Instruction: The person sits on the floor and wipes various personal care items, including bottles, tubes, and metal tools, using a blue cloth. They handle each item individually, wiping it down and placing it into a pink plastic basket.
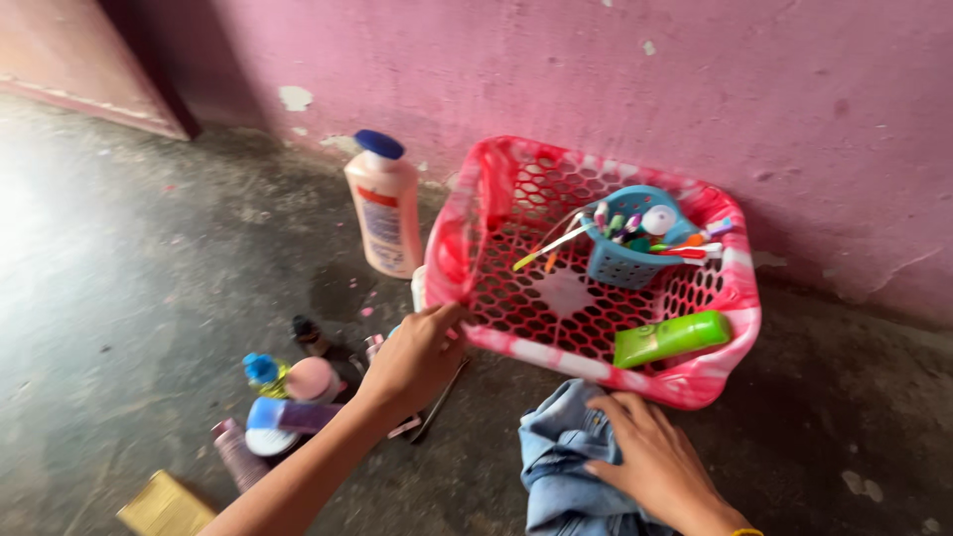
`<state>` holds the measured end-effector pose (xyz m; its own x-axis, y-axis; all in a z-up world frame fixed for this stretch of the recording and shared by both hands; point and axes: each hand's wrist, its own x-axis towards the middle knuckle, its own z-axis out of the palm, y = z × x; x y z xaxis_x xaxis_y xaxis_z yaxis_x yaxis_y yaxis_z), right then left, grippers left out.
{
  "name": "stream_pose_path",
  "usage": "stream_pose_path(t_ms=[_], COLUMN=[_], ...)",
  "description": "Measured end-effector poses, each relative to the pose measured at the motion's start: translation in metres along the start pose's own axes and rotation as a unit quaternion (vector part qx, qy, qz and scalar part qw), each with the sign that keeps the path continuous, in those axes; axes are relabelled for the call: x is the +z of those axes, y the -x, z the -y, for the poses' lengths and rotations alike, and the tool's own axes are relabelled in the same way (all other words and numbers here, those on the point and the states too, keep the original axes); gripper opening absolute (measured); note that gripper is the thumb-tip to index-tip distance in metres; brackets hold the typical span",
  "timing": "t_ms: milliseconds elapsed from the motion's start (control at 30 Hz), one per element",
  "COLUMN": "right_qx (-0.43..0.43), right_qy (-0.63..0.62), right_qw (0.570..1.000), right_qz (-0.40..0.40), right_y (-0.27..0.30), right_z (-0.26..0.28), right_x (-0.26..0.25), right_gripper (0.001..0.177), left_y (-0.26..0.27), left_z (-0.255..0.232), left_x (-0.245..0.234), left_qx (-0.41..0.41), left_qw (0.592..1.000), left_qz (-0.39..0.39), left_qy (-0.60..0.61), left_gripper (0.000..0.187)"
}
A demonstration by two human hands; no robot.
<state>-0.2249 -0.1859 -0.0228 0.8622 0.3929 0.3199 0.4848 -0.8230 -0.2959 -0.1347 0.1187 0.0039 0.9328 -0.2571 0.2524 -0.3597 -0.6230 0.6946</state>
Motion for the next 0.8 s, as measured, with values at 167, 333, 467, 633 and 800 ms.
stream_pose_path(t_ms=[167, 333, 467, 633, 800], right_qx=[0.316, 0.261, 0.242, 0.166, 0.202], right_qy=[-0.005, -0.054, -0.033, -0.236, -0.312], right_qw=[0.926, 0.956, 0.946, 0.93, 0.875], right_qz=[0.207, 0.122, 0.214, 0.228, 0.311], right_y=[-0.018, -0.055, -0.067, -0.066, -0.057], right_z=[0.028, 0.075, 0.098, 0.088, 0.076], right_x=[-0.025, -0.044, -0.02, 0.029, 0.058], right_gripper=[0.042, 0.024, 0.034, 0.057, 0.059], left_y=[0.069, 0.112, 0.12, 0.111, 0.1], left_z=[0.044, 0.066, 0.078, 0.098, 0.113], left_x=[-0.022, -0.039, -0.032, -0.003, 0.031], left_qx=[-0.104, -0.12, -0.158, -0.21, 0.016], left_qw=[0.994, 0.987, 0.979, 0.961, 0.92], left_qz=[0.027, 0.073, 0.037, 0.011, -0.068], left_qy=[0.015, -0.081, -0.119, -0.18, -0.386], left_gripper=[0.017, 0.017, 0.015, 0.009, 0.011])
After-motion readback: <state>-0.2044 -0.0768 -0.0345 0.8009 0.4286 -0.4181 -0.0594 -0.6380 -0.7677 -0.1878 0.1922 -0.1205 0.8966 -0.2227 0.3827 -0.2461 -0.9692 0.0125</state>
